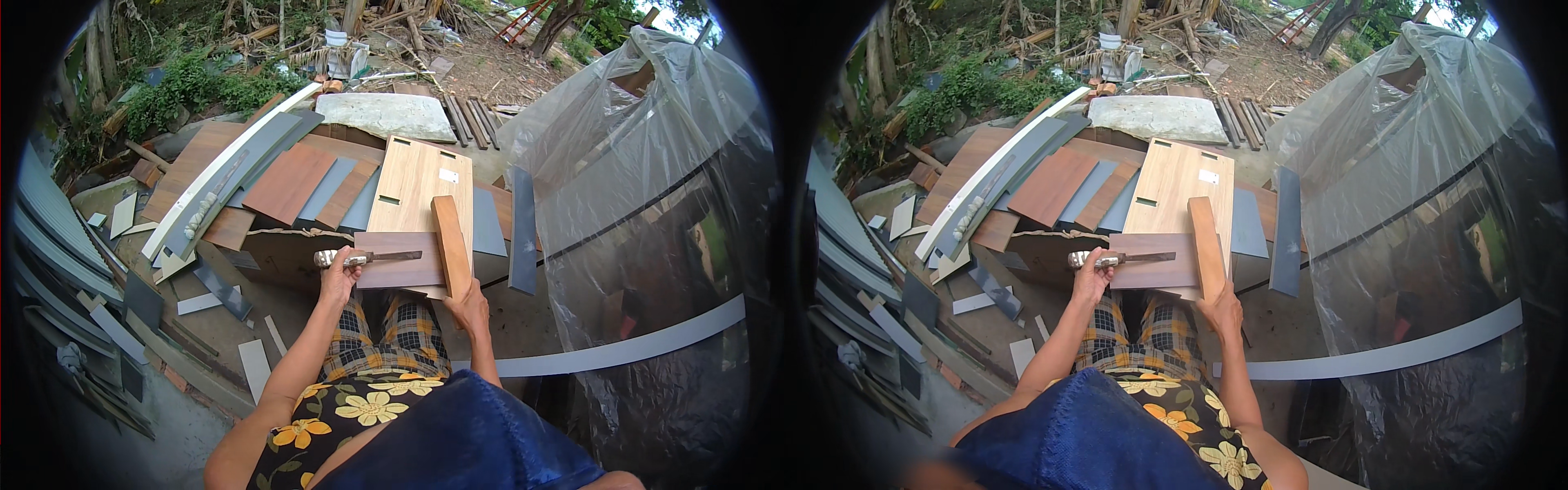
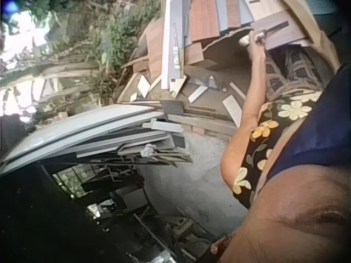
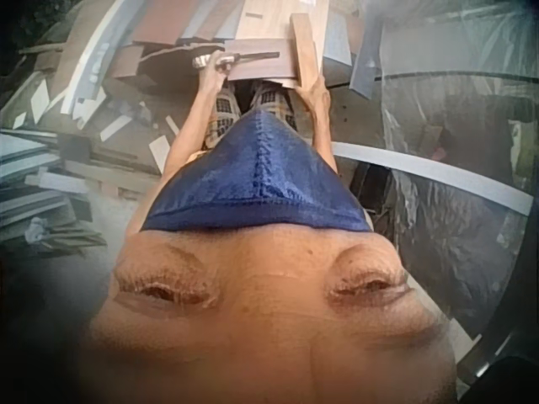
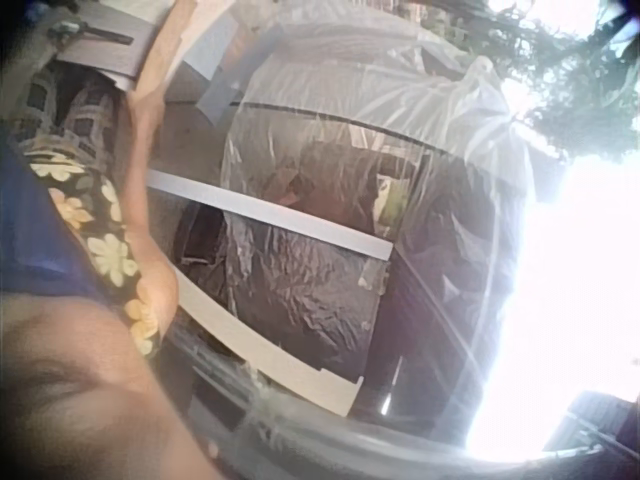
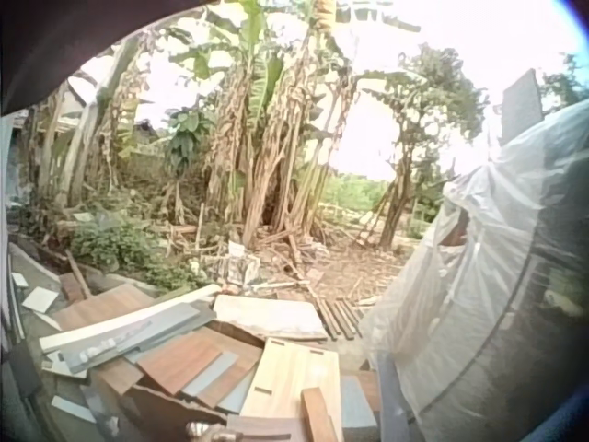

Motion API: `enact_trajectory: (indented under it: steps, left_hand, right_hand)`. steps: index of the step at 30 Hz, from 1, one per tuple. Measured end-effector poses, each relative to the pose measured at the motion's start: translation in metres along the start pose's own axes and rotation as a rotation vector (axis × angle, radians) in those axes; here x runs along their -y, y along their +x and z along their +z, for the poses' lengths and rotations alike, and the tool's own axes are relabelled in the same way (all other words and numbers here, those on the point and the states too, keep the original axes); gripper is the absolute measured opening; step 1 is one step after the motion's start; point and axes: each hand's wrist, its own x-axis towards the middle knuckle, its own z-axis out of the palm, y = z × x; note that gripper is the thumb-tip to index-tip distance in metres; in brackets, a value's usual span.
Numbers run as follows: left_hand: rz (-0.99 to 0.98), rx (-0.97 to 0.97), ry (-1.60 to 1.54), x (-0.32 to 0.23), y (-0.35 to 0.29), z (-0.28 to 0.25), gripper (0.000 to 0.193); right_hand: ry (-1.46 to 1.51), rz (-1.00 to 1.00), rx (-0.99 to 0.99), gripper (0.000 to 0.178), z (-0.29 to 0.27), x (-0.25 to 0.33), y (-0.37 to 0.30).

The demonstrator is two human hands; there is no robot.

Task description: The person is using a chisel and a wooden block as a mallet to carve rectangular notches into a wooden panel.

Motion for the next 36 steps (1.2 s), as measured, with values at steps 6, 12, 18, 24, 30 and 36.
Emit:
enact_trajectory:
  steps: [6,12,18,24,30,36]
  left_hand:
    - [0.008,0.011,-0.006,-0.002,-0.002,-0.001,0.034]
    - [-0.002,-0.002,-0.01,0.002,-0.009,-0.004,0.035]
    - [-0.018,-0.004,0.008,0.004,-0.01,-0.004,0.032]
    - [-0.006,0.006,-0.008,0.002,-0.007,-0.007,0.029]
    - [0.084,-0.039,0.117,0.002,-0.013,-0.013,0.029]
    - [0.049,-0.098,0.158,0.003,-0.018,-0.021,0.032]
  right_hand:
    - [0.007,0.003,0.018,0.076,-0.001,0.004,0.003]
    - [0.007,-0.011,0.0,0.076,-0.002,0.001,-0.003]
    - [0.031,0.021,-0.01,0.078,0.0,-0.003,-0.007]
    - [0.09,0.007,-0.037,0.071,0.004,0.002,-0.001]
    - [0.126,-0.029,-0.054,0.068,0.007,-0.001,0.002]
    - [0.105,-0.029,-0.048,0.066,0.007,0.0,0.0]
